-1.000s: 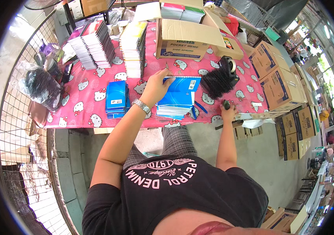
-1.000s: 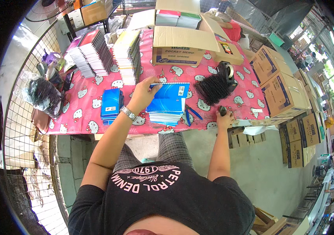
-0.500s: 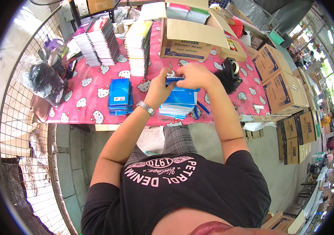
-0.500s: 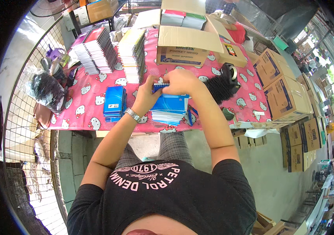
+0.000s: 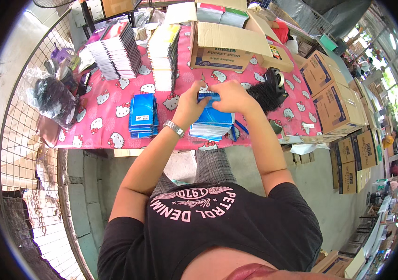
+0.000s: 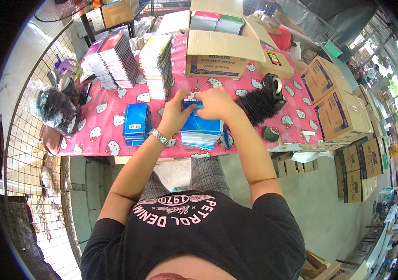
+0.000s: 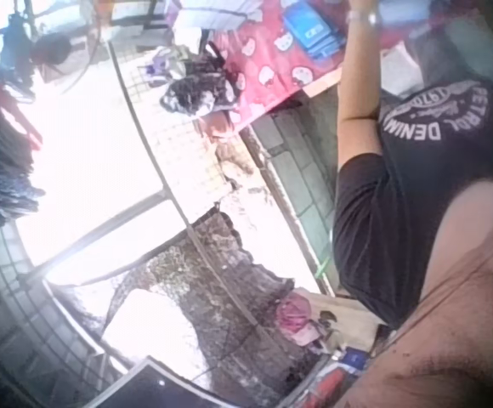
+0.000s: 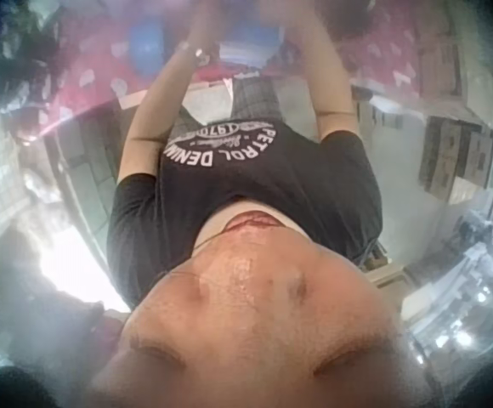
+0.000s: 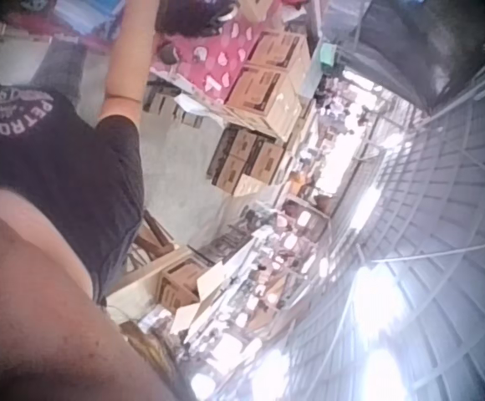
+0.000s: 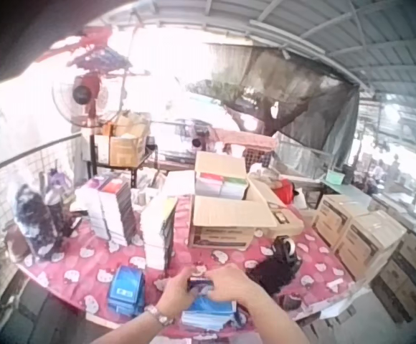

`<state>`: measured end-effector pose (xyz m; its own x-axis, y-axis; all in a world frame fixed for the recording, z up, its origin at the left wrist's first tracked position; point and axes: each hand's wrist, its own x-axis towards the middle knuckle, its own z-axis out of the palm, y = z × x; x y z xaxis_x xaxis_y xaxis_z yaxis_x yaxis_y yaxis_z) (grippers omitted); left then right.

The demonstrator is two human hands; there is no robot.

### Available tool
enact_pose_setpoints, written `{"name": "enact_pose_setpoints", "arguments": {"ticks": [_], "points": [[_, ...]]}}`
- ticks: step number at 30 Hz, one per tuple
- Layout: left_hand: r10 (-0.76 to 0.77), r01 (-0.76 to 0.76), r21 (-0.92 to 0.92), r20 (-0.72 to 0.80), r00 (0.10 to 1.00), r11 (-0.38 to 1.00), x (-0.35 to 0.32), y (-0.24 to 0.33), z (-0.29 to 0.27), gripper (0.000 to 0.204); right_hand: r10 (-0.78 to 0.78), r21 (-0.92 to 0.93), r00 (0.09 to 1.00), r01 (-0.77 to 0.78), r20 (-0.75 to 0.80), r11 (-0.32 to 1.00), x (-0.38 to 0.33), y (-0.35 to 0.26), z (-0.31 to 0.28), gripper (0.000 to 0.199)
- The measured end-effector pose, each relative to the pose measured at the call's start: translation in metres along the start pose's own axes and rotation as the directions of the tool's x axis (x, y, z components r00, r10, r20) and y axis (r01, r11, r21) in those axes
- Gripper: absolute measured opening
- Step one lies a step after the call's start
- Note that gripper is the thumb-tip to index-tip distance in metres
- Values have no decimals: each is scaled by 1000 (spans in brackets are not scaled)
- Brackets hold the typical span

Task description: The person manually binds small blue notebooks by inserting a metal spiral through pre-punched holes and then secures the wire.

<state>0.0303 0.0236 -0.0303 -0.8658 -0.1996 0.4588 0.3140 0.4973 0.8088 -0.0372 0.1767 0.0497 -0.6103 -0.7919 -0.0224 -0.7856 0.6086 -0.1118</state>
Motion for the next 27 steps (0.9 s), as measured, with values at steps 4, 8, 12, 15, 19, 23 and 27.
{"name": "enact_pose_setpoints", "arguments": {"ticks": [4,8,12,15,19,23,27], "points": [[-61,62,-19,64,996,998,0,-10,-3,26,67,125,555,68,-829,990,-17,30,14,30],[-135,137,-12,87,987,991,1,-8,-4,29,696,660,473,-275,-540,699,-56,99,125,33],[316,-289,180,-143,938,940,0,-14,4,28,459,-7,765,-518,-451,855,-100,74,260,55],[-6,5,22,17,1000,1000,4,-20,3,29,564,155,762,-545,-319,824,-109,69,253,62],[1,-1,15,-23,1000,1000,0,-3,4,25,661,621,440,-255,-608,741,-101,71,211,61],[-79,79,-24,8,997,997,0,-12,-2,24,381,475,551,31,-742,879,-83,6,95,59],[-209,216,-52,113,971,975,2,0,-5,22,196,362,716,83,-669,929,-78,-24,69,61]]}}
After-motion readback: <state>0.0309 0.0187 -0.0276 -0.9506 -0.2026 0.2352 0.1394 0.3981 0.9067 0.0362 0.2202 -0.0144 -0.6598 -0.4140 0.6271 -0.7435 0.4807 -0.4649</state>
